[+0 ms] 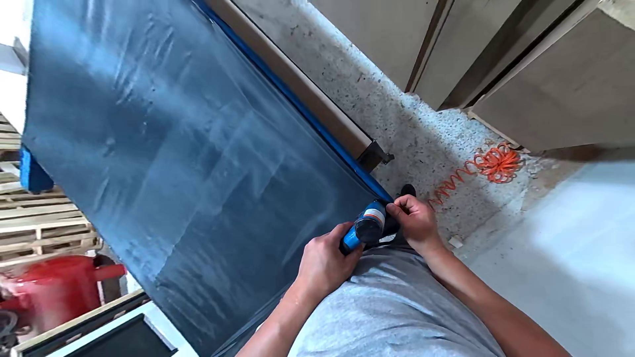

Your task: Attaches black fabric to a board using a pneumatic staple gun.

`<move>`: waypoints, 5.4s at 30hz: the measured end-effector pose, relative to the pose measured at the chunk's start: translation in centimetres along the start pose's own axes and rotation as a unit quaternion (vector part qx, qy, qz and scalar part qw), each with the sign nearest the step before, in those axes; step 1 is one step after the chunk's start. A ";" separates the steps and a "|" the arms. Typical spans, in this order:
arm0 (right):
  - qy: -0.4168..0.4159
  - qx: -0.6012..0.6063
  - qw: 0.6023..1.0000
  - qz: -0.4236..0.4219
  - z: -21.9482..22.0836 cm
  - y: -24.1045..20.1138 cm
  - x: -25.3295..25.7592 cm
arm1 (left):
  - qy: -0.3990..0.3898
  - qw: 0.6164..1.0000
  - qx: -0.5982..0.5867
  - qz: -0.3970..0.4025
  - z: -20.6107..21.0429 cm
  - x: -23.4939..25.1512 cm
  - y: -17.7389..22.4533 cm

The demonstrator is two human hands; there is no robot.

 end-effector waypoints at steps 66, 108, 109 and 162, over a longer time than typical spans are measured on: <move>-0.190 -0.412 0.885 -0.100 16.9 -23.5 25.9 | 0.087 0.986 0.138 -0.026 -35.1 27.6 -19.4; -0.216 -0.191 0.956 -0.059 16.6 -19.1 27.9 | -0.020 0.994 0.026 -0.101 -27.9 29.8 -18.2; -0.218 -0.190 0.955 -0.060 16.6 -19.2 27.8 | -0.020 0.994 0.036 -0.099 -27.4 29.5 -17.9; -0.187 -0.314 0.914 -0.179 8.9 -11.4 16.2 | 0.017 0.996 0.045 -0.077 -19.7 20.9 -12.8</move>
Point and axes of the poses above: each hand's wrist, its own x-axis towards the middle knuckle, its own z-axis out of the palm, y = z × x, the point moved 6 cm from there along x, towards the middle knuckle, and after that the axes turned 9 degrees about -x, right-handed, at the moved point
